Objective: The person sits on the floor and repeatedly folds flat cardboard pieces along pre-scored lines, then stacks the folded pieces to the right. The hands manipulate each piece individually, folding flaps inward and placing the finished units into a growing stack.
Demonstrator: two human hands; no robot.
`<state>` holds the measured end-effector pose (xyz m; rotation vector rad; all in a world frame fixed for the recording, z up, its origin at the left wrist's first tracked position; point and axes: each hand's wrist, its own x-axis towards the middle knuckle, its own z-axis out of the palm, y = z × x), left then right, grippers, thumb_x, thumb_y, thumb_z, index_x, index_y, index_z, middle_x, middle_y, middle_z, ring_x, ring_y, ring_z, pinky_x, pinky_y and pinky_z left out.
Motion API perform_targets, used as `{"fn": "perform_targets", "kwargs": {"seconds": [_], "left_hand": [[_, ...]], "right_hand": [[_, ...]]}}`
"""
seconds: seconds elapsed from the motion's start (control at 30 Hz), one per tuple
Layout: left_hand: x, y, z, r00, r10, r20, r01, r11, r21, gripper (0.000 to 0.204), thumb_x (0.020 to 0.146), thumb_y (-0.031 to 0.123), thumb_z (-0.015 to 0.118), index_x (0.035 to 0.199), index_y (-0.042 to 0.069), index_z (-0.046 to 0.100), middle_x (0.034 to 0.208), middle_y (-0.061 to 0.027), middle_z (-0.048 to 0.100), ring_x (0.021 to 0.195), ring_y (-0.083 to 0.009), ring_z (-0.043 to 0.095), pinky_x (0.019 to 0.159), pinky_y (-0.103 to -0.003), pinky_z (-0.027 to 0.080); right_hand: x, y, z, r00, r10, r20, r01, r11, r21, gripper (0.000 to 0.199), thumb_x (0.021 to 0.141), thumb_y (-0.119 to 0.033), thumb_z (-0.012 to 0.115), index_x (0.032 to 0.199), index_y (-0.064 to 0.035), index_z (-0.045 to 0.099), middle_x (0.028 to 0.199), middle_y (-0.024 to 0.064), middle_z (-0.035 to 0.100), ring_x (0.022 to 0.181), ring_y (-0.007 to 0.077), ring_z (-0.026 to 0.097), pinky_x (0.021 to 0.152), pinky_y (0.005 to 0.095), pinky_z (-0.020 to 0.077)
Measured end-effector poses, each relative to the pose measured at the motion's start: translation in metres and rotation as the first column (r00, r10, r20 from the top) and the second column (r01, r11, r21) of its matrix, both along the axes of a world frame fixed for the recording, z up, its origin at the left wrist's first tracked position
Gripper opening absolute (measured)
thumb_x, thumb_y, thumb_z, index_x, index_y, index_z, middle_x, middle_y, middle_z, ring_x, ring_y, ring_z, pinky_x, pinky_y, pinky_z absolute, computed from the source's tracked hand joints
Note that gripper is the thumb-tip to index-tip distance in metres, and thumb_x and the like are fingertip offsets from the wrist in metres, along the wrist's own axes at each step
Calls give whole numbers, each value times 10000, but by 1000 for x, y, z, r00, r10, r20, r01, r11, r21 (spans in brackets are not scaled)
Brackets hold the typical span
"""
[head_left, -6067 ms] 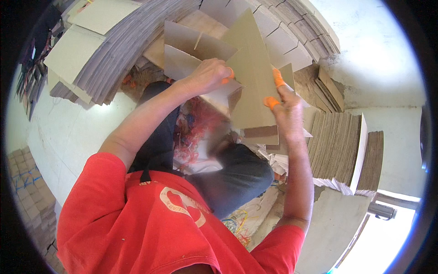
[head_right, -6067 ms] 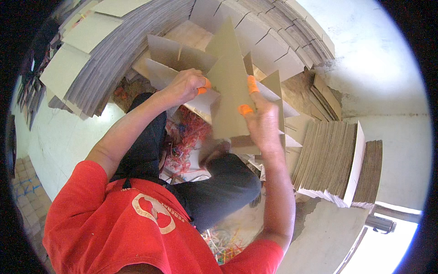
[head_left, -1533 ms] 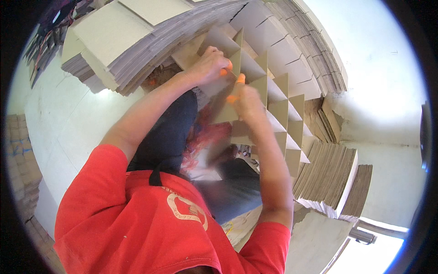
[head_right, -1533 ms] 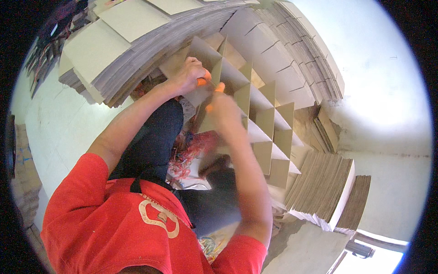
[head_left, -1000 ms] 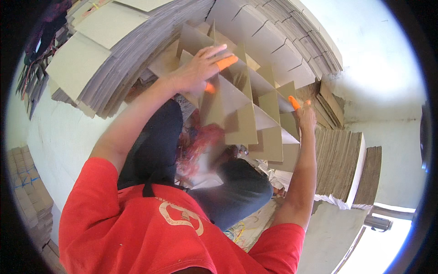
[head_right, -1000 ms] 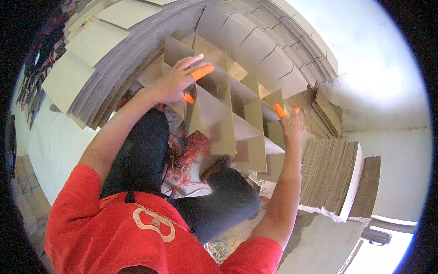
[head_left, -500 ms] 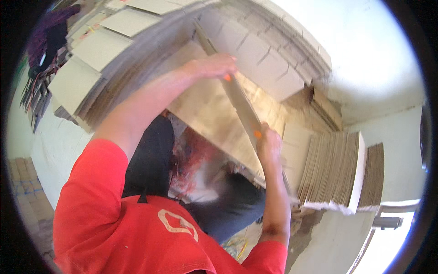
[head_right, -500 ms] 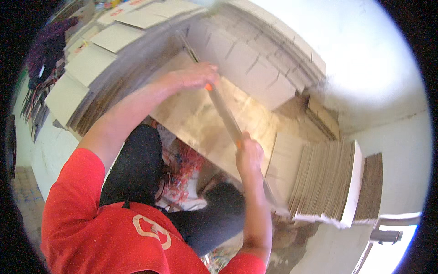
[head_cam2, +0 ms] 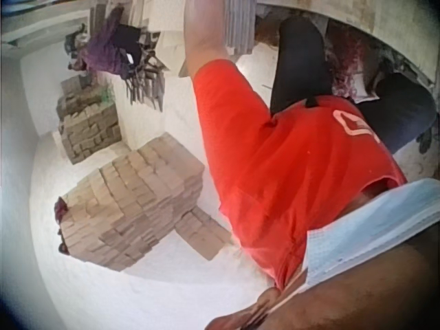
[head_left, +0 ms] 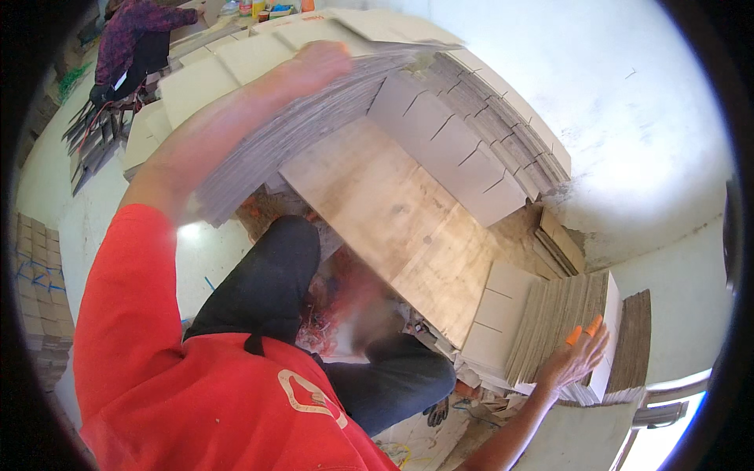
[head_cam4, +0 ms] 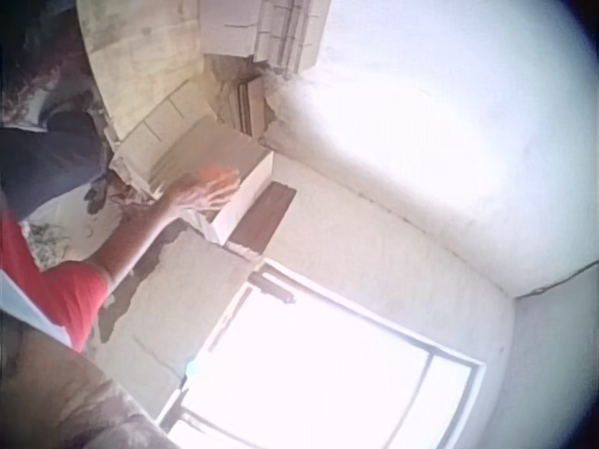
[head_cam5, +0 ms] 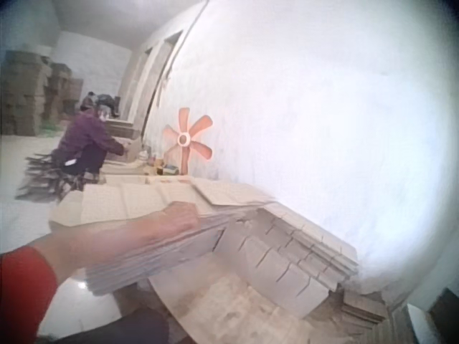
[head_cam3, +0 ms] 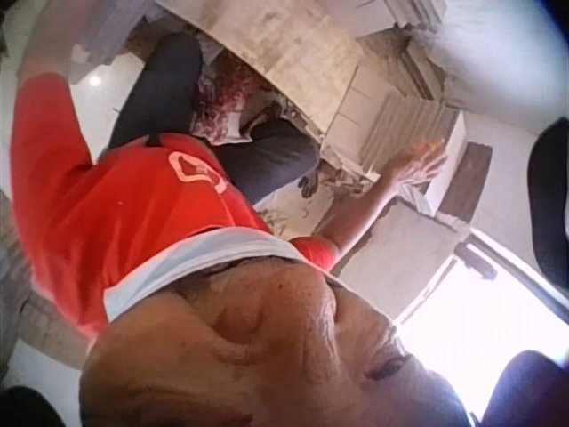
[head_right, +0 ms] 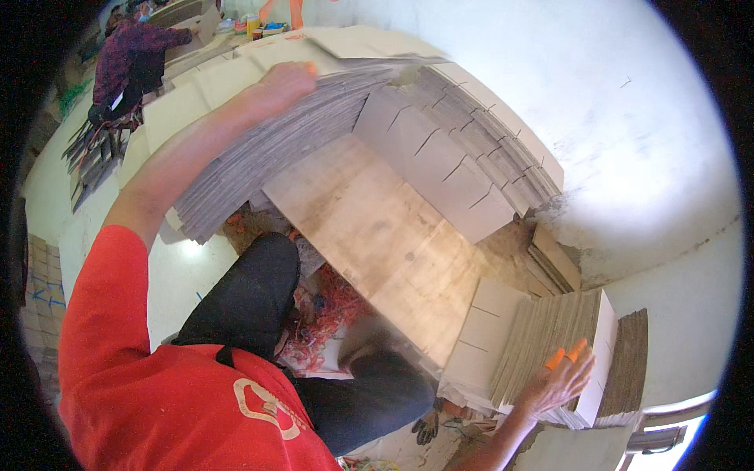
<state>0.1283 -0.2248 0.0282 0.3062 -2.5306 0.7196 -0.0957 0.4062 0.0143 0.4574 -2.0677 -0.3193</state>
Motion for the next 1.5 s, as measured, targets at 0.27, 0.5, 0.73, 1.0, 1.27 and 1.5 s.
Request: {"fn": "perform_targets", "kwargs": {"seconds": [0.27,0.5,0.73,1.0,1.27,1.5], "left_hand": [[1,-19,-34,928,190,321,-252,954,164,146,723,21,602,828,73,689,834,-140,663,854,-311,673,717,-408,539],[-7,-47,-4,889,273,367,-411,830,378,267,672,173,659,895,26,646,915,-179,647,884,-325,635,773,-426,497],[-3,41,0,993,39,115,-67,966,250,262,771,193,706,914,16,577,844,-206,641,842,-389,623,708,-484,478],[-15,94,-63,970,-230,73,148,807,572,382,781,209,731,1107,39,627,845,-191,669,806,-348,648,701,-427,508],[-85,135,-119,957,-250,-145,175,102,979,443,799,206,732,1196,43,625,1037,-119,687,943,-179,654,803,-313,517],[-185,177,-158,920,32,-390,279,-752,598,459,817,257,739,1180,9,605,1070,-80,665,992,-161,629,863,-322,503]], "right_hand": [[-59,78,21,771,-411,487,509,856,-84,656,882,-382,620,1409,-51,413,1453,163,414,1316,340,408,1071,492,338],[-137,203,-2,887,-290,358,263,957,123,286,920,-274,563,1026,-12,603,1107,197,611,1035,350,583,857,463,476],[-109,113,-7,986,-77,149,34,961,274,157,841,-85,526,817,-49,677,913,207,669,918,358,648,761,478,509],[-105,119,76,759,-130,638,315,931,-186,172,766,-193,665,833,-41,709,783,209,656,778,384,652,721,489,495],[-45,-41,87,964,264,-30,-254,881,-399,247,881,-44,602,1125,-6,590,1007,173,683,824,290,689,674,396,550],[-17,-165,-38,537,819,203,-94,297,-950,330,810,21,709,1136,35,656,1000,100,707,876,127,630,798,271,518]]}}
